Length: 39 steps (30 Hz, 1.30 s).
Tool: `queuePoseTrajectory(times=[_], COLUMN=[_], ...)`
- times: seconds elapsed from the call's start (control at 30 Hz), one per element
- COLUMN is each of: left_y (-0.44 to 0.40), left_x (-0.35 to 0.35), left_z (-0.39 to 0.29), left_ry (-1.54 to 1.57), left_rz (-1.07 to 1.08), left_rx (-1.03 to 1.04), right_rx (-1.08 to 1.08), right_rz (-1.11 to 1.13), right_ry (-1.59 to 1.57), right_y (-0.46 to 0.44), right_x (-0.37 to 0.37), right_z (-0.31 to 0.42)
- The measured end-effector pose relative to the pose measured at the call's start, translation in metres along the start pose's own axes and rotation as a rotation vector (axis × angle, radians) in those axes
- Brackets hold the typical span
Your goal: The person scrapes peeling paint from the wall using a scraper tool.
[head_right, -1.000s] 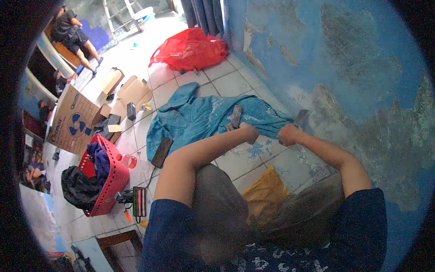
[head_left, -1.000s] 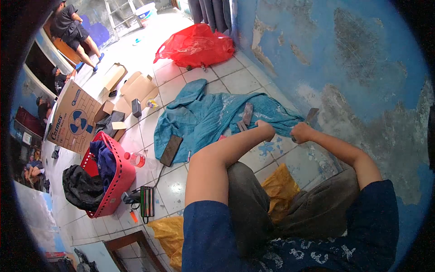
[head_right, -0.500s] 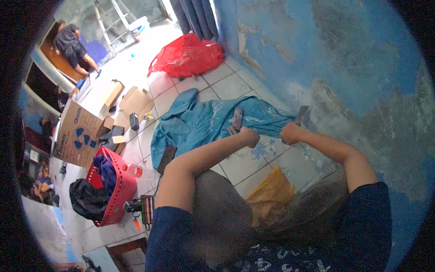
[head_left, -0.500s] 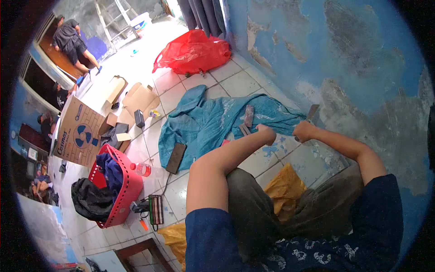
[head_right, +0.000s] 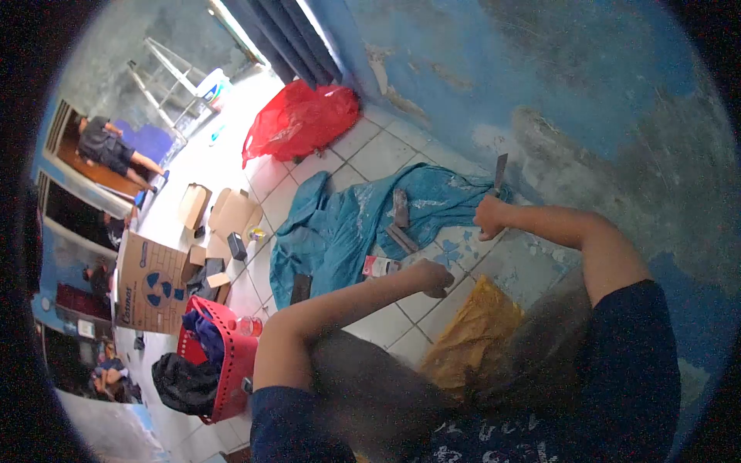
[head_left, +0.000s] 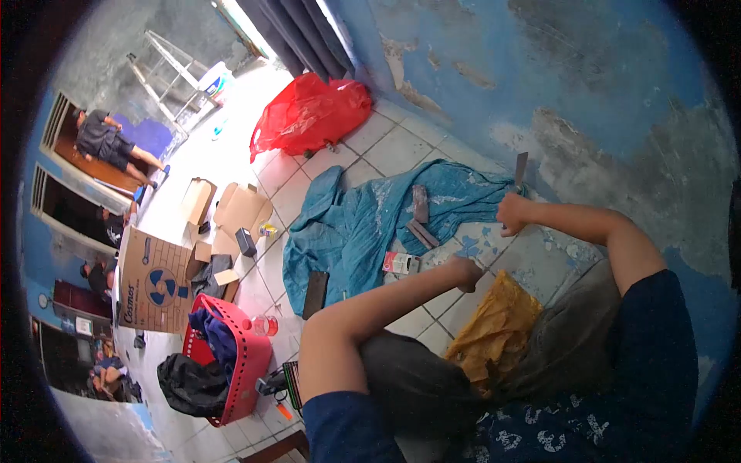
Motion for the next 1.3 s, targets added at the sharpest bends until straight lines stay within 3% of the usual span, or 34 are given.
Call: queuePoseTrajectory(times=[0.07,0.13,0.23,0.3,0.43,0.57,0.63,0.67,0.73,0.8,0.83,0.87,0.9,0.93,1.0,1.03,1.13,1.2,1.27,1.3], left_y=[-0.004,0.02,0.026,0.028,0.069,0.049,0.017,0.027,0.043,0.035,0.072,0.036,0.056,0.044,0.025,0.076,0.032,0.032,0.05,0.052], left_x=[0.002,-0.03,-0.022,-0.004,-0.024,0.047,0.146,0.134,0.089,0.101,0.058,0.106,0.107,0.122,0.156,0.091,0.168,0.163,0.166,0.154], left_z=[0.018,0.048,0.097,0.144,0.198,0.235,0.272,0.266,0.256,0.304,0.261,0.311,0.327,0.343,0.372,0.31,0.405,0.402,0.41,0.394], left_ry=[-0.01,0.105,-0.059,0.101,-0.067,-0.001,0.315,0.3,0.178,0.157,0.185,0.099,0.287,0.24,0.137,0.224,0.393,0.397,0.514,0.518], left_rz=[-0.04,-0.273,-0.266,-0.177,-0.394,-0.301,0.217,0.214,-0.067,-0.376,-0.224,-0.136,-0.202,-0.188,-0.125,-0.141,-0.275,-0.29,-0.239,-0.26], left_rx=[-0.009,-0.122,-0.2,-0.252,-0.562,-0.523,-0.388,-0.385,-0.401,-0.388,-0.47,-0.354,-0.709,-0.62,-0.454,-0.541,-0.41,-0.397,-0.665,-0.521], right_rx=[0.009,0.016,-0.011,0.042,0.07,0.013,-0.002,0.049,0.113,0.125,0.127,0.056,-0.008,-0.103,-0.275,-0.298,-0.288,-0.137,0.09,0.094], right_rz=[0.029,0.057,0.15,-0.129,-0.13,-0.081,-0.095,-0.134,-0.237,-0.265,-0.226,-0.236,-0.242,-0.193,-0.301,-0.212,-0.286,-0.215,-0.299,-0.291], right_ry=[-0.019,-0.044,-0.011,0.048,0.059,0.081,0.08,0.059,0.066,0.107,0.119,0.117,0.114,0.13,0.13,0.107,0.124,0.037,-0.001,-0.003], right_y=[0.0,-0.001,-0.005,-0.01,0.001,0.006,0.008,0.008,0.008,0.008,0.009,0.001,-0.004,0.0,0.025,0.02,0.029,0.019,0.006,0.009], right_x=[0.003,0.002,0.003,-0.012,-0.033,-0.017,-0.021,-0.033,-0.054,-0.063,-0.062,-0.044,-0.021,-0.011,-0.021,-0.005,-0.033,-0.05,-0.055,-0.053], right_z=[-0.001,0.001,-0.007,-0.028,-0.04,-0.026,-0.026,-0.037,-0.061,-0.075,-0.079,-0.072,-0.061,-0.036,0.019,0.036,0.055,0.011,-0.064,-0.061])
Point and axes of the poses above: each hand's wrist, its own y-axis away from the middle knuckle, its own x-axis out of the palm, z = x × y, the point moved 10 cm from there along -y, towards the middle knuckle, and after that the axes turned 1 degree about -y, right-handed, at the moved point
